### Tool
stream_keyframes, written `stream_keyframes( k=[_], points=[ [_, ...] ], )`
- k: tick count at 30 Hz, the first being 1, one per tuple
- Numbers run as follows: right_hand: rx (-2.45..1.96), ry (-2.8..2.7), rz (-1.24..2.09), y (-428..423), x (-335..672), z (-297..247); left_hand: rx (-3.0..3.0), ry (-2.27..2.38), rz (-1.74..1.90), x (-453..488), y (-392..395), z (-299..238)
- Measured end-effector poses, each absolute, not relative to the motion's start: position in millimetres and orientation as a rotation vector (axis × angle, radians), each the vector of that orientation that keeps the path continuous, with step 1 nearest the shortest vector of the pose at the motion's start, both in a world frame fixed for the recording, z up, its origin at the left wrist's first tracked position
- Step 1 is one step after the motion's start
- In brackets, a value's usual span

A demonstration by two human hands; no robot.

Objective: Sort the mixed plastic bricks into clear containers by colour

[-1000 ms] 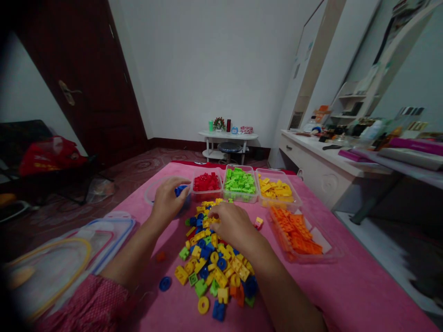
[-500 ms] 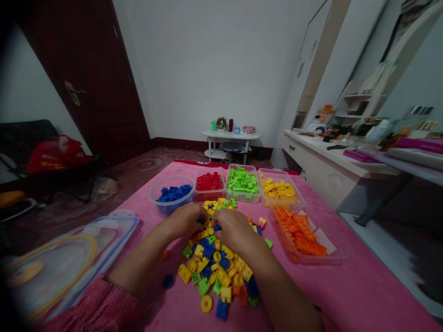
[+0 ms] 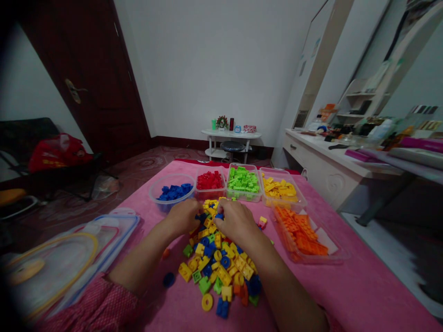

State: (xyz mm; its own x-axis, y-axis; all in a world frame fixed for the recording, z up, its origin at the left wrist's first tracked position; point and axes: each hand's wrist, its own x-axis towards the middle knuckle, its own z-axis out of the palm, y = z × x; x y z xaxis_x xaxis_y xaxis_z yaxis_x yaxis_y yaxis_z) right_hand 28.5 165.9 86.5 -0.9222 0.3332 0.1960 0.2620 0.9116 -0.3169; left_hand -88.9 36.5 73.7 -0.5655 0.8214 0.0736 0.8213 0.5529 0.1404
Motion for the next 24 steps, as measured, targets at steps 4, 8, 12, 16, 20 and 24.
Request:
stream_keyframes(
  k=[4, 8, 12, 16, 20, 24],
  points=[
    [-0.411, -2.82, 0.453, 165.9, 28.9, 87.5, 1.421, 2.757, 0.235, -86.5, 36.6, 71.5],
    [-0.418, -2.816, 0.448, 167.4, 29.0, 86.8, 1.356, 2.798, 0.176, -87.5, 38.1, 71.9],
    [-0.397, -2.733, 0.519, 170.4, 27.4, 85.3, 1.372, 2.752, 0.529, -91.1, 42.7, 72.6],
    [-0.32, -2.469, 0.657, 169.6, 25.7, 88.1, 1.134, 2.309, 1.235, -87.0, 50.3, 78.5],
    [-0.212, -2.285, 0.724, 164.1, 25.0, 91.7, 0.652, 1.481, 1.614, -77.7, 55.9, 81.9],
    [-0.121, -2.286, 0.796, 160.0, 24.9, 92.5, 0.381, 1.077, 1.646, -72.7, 56.8, 80.8]
  ],
)
